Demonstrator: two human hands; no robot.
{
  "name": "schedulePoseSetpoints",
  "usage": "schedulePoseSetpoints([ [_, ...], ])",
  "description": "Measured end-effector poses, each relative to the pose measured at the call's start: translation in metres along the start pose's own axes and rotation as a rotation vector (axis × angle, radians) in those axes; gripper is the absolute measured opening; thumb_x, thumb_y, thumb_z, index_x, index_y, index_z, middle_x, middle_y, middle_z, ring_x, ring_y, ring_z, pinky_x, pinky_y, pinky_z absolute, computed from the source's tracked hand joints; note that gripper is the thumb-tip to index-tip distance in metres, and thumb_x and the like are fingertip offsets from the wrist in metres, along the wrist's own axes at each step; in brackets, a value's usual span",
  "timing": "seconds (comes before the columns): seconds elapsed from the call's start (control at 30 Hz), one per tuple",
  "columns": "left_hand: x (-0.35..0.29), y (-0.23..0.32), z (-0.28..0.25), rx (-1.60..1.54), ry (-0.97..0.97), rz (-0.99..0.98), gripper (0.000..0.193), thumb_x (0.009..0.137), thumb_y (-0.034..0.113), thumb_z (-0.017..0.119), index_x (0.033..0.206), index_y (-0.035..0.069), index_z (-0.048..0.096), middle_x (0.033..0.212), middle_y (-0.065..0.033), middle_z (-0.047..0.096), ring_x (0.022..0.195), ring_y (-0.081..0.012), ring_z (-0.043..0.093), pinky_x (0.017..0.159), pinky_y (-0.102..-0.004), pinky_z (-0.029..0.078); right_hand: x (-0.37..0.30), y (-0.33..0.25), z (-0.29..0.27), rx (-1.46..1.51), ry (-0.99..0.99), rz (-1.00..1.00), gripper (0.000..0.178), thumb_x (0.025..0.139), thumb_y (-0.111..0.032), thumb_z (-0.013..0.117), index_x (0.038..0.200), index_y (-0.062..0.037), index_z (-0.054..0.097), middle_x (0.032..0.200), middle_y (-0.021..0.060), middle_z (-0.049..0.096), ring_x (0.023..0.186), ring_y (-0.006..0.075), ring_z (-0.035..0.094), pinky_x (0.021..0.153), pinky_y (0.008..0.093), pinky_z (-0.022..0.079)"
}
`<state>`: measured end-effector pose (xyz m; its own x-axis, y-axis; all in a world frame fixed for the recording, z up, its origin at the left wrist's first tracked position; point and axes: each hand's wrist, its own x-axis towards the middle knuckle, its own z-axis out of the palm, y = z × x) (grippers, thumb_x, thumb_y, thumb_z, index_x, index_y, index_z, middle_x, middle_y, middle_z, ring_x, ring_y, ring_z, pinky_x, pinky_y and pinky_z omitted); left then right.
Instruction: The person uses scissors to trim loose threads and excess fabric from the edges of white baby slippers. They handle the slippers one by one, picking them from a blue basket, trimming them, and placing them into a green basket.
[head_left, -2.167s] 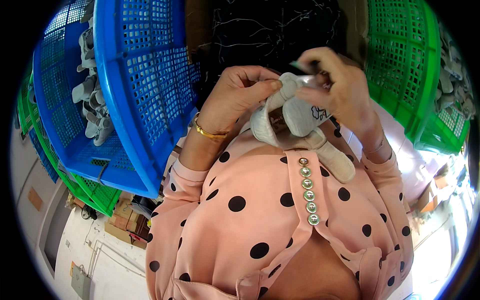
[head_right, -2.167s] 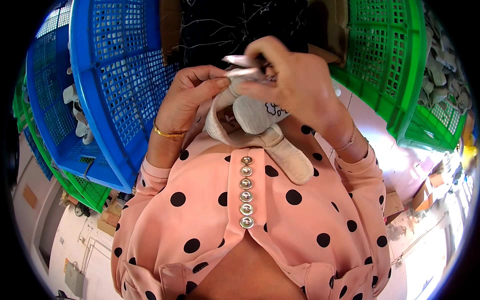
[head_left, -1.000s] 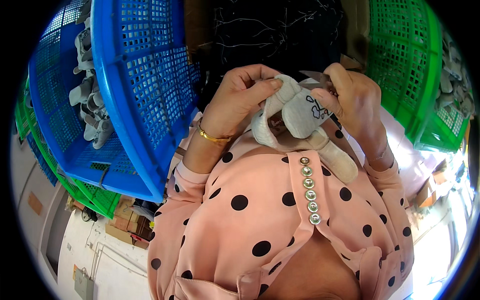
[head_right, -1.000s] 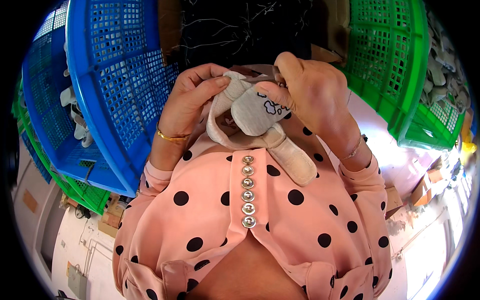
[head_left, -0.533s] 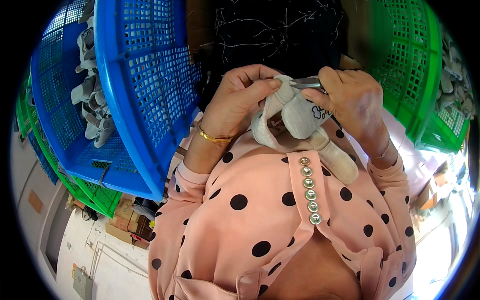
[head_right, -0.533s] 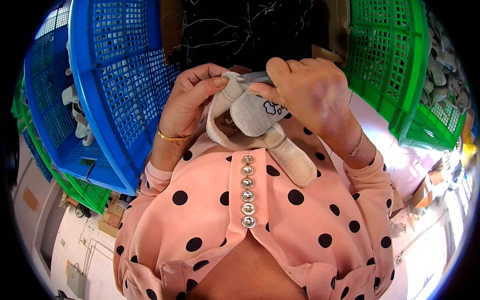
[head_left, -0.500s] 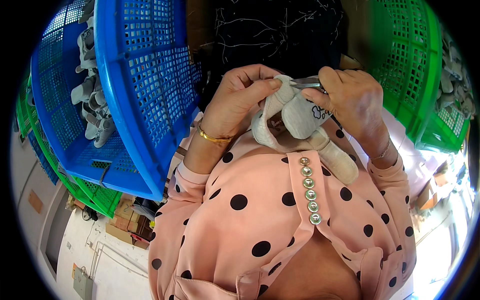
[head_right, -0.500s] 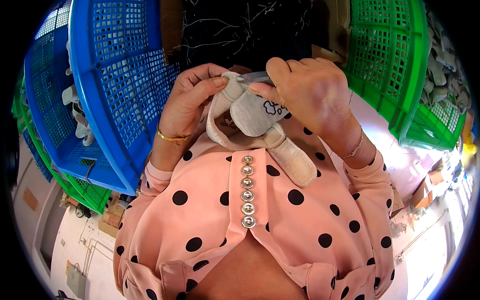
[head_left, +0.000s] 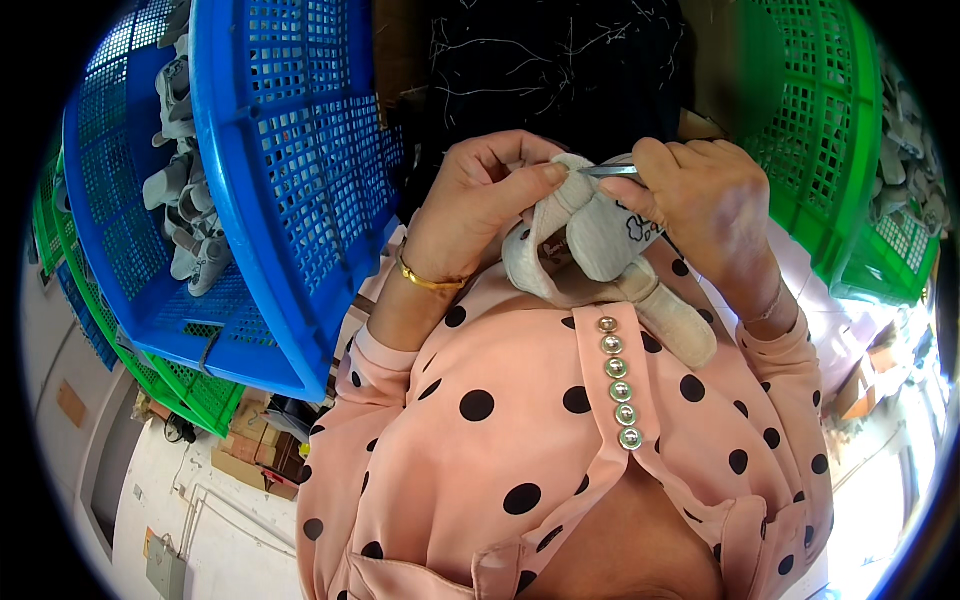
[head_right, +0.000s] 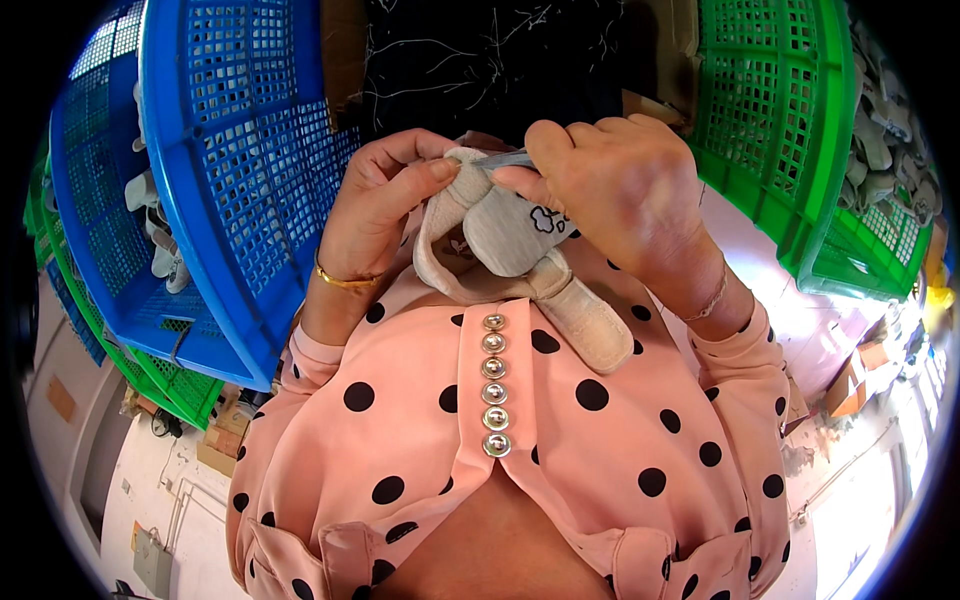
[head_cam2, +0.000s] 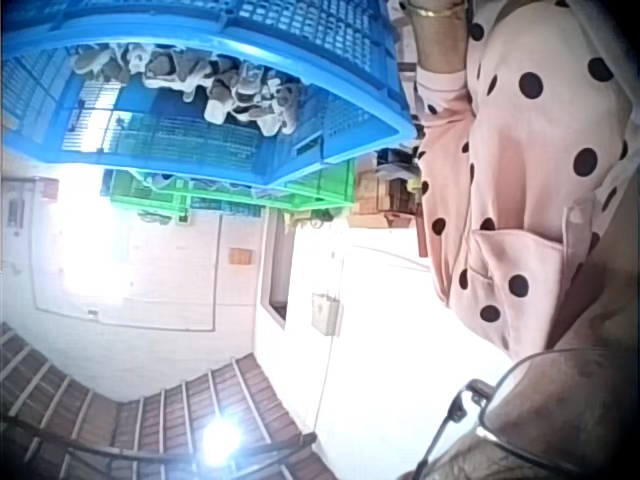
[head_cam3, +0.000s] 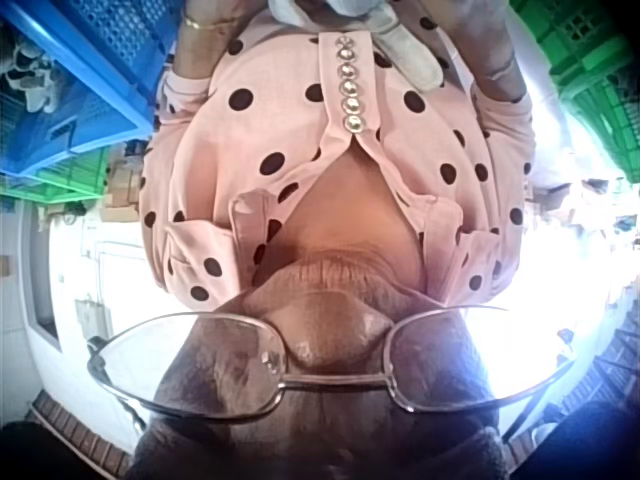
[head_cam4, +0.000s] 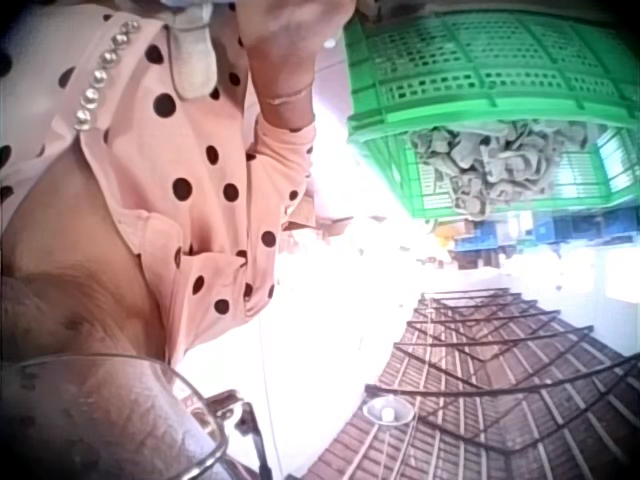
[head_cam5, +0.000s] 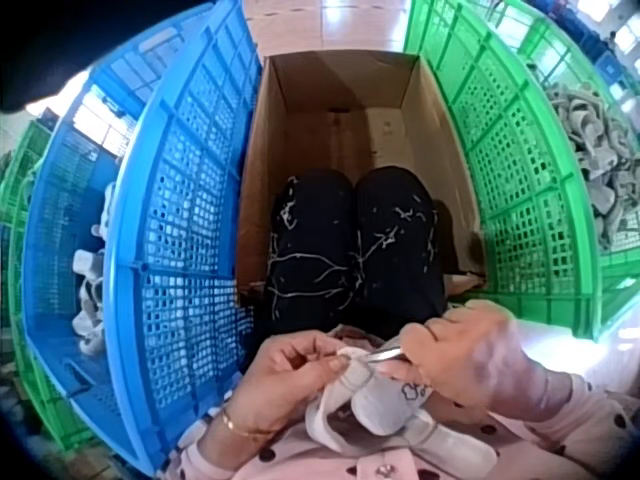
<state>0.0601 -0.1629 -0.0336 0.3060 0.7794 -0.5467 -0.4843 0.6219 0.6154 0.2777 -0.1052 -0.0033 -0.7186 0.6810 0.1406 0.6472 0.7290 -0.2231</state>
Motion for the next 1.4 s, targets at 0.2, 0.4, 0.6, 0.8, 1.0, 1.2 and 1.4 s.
schedulePoseSetpoints([
  [0.2, -0.003, 0.001, 0.003, 0.050, 0.039, 0.016, 0.018, 0.093, 0.009, 0.062, 0.105, -0.002, 0.067, 0.094, -0.0077, 0.070, 0.082, -0.0106, 0.067, 0.073, -0.0230, 0.056, -0.001, 0.001, -0.002, 0.108, 0.019, 0.100, 0.040, 0.081, -0.046, 0.071, 0.067, -0.0140, 0.052, 0.051, 0.0002, 0.046, 0.046, 0.0187, 0.052, 0.042, 0.0307, 0.040],
  [0.4, -0.003, -0.002, 0.002, -0.003, 0.032, 0.035, 0.018, 0.093, 0.009, 0.062, 0.106, -0.002, 0.067, 0.095, -0.0080, 0.070, 0.084, -0.0108, 0.067, 0.074, -0.0231, 0.055, 0.001, 0.000, -0.004, -0.007, 0.012, 0.057, 0.041, 0.080, -0.047, 0.071, 0.067, -0.0142, 0.051, 0.052, -0.0001, 0.047, 0.047, 0.0179, 0.052, 0.043, 0.0293, 0.041],
  [0.6, -0.005, -0.001, 0.002, -0.001, 0.038, 0.029, 0.018, 0.092, 0.008, 0.063, 0.106, -0.003, 0.067, 0.095, -0.0081, 0.070, 0.084, -0.0108, 0.067, 0.075, -0.0233, 0.055, 0.002, -0.001, -0.005, -0.038, 0.008, 0.046, 0.042, 0.080, -0.048, 0.071, 0.067, -0.0145, 0.051, 0.053, -0.0008, 0.047, 0.047, 0.0166, 0.053, 0.044, 0.0285, 0.041],
  [0.8, -0.005, 0.000, 0.003, 0.025, 0.031, 0.042, 0.018, 0.092, 0.009, 0.063, 0.105, -0.002, 0.068, 0.094, -0.0076, 0.070, 0.083, -0.0103, 0.067, 0.074, -0.0225, 0.055, 0.000, -0.003, 0.000, -0.026, 0.024, 0.065, 0.042, 0.080, -0.049, 0.070, 0.067, -0.0143, 0.050, 0.052, -0.0004, 0.047, 0.047, 0.0169, 0.053, 0.044, 0.0286, 0.041],
  [1.0, -0.006, -0.004, 0.003, -0.005, 0.076, 0.028, 0.017, 0.092, 0.009, 0.064, 0.105, -0.002, 0.068, 0.092, -0.0060, 0.070, 0.080, -0.0091, 0.066, 0.072, -0.0212, 0.054, -0.003, -0.004, 0.012, 0.018, 0.067, 0.071, 0.044, 0.080, -0.049, 0.070, 0.066, -0.0139, 0.049, 0.050, 0.0009, 0.046, 0.046, 0.0173, 0.052, 0.044, 0.0292, 0.040],
  [1.2, -0.008, -0.006, 0.003, -0.029, 0.041, 0.000, 0.017, 0.091, 0.009, 0.064, 0.105, -0.001, 0.066, 0.091, -0.0070, 0.071, 0.077, -0.0105, 0.067, 0.071, -0.0242, 0.056, -0.004, -0.008, 0.013, 0.144, 0.002, 0.143, 0.045, 0.084, -0.048, 0.067, 0.066, -0.0108, 0.049, 0.051, 0.0022, 0.048, 0.047, 0.0205, 0.053, 0.045, 0.0301, 0.040],
  [1.4, -0.007, -0.018, 0.008, 0.089, 0.004, -0.024, 0.017, 0.092, 0.007, 0.062, 0.105, -0.002, 0.066, 0.097, -0.0093, 0.070, 0.083, -0.0118, 0.067, 0.074, -0.0243, 0.055, -0.001, -0.015, 0.014, 0.949, -0.097, 0.528, 0.047, 0.090, -0.045, 0.063, 0.070, -0.0050, 0.050, 0.054, 0.0079, 0.050, 0.048, 0.0268, 0.052, 0.044, 0.0333, 0.039],
])
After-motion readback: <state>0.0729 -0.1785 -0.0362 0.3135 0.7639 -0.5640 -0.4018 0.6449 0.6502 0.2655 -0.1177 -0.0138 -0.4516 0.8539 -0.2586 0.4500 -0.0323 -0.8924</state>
